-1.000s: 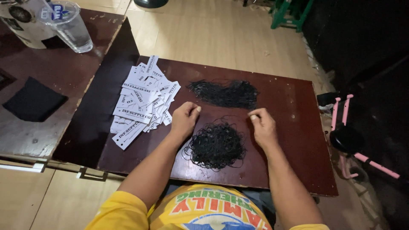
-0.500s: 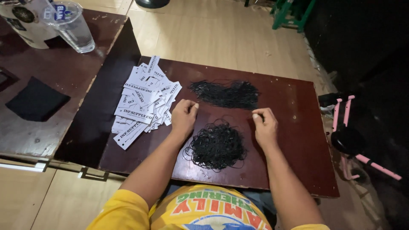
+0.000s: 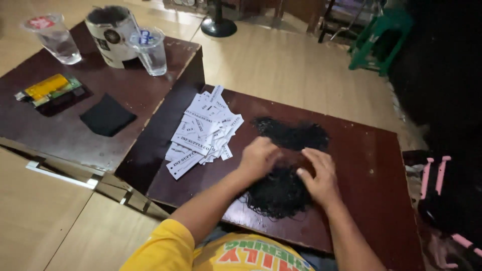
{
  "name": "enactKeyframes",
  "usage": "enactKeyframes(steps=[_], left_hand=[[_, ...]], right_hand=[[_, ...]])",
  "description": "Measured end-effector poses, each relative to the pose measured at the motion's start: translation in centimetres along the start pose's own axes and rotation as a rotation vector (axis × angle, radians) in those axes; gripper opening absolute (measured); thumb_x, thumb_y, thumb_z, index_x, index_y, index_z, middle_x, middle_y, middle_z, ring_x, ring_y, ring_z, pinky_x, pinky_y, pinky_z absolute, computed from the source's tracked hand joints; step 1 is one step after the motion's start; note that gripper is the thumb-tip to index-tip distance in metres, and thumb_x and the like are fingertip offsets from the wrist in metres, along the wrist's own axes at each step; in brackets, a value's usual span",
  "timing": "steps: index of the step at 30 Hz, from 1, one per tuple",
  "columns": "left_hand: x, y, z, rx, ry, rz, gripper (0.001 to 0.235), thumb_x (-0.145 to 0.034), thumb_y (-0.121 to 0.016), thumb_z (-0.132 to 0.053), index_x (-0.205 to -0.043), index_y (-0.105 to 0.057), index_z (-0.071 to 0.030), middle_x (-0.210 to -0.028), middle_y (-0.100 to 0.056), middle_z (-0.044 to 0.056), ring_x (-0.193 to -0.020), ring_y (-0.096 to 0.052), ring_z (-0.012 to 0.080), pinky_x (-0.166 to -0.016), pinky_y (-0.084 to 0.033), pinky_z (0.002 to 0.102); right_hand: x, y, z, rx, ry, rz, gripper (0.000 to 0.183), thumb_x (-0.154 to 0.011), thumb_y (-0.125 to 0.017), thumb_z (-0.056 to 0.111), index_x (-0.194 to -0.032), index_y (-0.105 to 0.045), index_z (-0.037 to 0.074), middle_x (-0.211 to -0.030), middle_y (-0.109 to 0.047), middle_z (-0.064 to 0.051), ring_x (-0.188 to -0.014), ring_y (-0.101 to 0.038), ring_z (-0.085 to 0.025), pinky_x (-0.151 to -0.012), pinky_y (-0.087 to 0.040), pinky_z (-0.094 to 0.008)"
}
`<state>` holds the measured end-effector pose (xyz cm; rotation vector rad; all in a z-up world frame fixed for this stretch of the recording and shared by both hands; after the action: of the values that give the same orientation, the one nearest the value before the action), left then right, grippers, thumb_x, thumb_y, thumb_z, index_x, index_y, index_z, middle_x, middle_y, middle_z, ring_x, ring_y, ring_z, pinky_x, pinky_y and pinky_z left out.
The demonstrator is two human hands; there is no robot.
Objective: The person repeatedly picks up small clumps of black hair from a table, separates them by hand, and places them back down. The hands work continuously on the same pile without using any tools.
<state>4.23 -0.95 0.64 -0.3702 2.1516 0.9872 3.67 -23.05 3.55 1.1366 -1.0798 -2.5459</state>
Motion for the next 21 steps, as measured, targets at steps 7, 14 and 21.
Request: enactKeyframes(steps=[7,14,21], left_hand=[[-1.3,-1.5,-1.9,0.32,0.077,0.007,0.012,-0.087,-0.078,-0.025,-0.087,-0.069,-0.016,-0.084,-0.064,0.006,-0.09,-0.068,0.031,-0.081,-0.056,0.038],[1.4,-0.7,6.3,0.09,0.385,0.127,0.013,-0.095,-0.07,-0.033,-0.093,-0.072,-0.021,-0.083,-0.066,0.001,-0.09,-0.07,0.024,-0.084,-0.055,0.035],[2.8,-4.4,9.7,-0.154,0.362,0.164,0.014,-0.091,-0.072,-0.035,-0.09,-0.074,-0.022,-0.084,-0.062,0.001,-0.091,-0.068,0.0256,-0.082,-0.056,0.038]], right_hand=[[1.5,-2.2,-2.7,-0.223,-0.215,-0.02,0.011,-0.093,-0.072,0.015,-0.101,-0.08,0.013,-0.084,-0.075,-0.011,-0.091,-0.072,-0.035,-0.086,-0.054,-0.044],[1.7,0.4,-4.9,-0.227,-0.343,-0.05,0.017,-0.1,-0.065,0.005,-0.105,-0.079,0.012,-0.076,-0.075,-0.008,-0.079,-0.072,-0.024,-0.081,-0.055,-0.039],[1.2,0.2,-5.6,-0.015,-0.29,-0.064,0.021,-0.096,-0.072,0.004,-0.114,-0.081,0.009,-0.093,-0.068,-0.014,-0.088,-0.067,-0.034,-0.083,-0.055,-0.046]])
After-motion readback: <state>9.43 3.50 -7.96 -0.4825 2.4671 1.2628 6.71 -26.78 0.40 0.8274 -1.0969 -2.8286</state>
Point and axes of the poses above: each hand's wrist, its own x-axis away from the middle knuckle, its own y-axis out of the back of the hand, z = x × y, the point moved 5 cm from there along -x, towards the middle knuckle
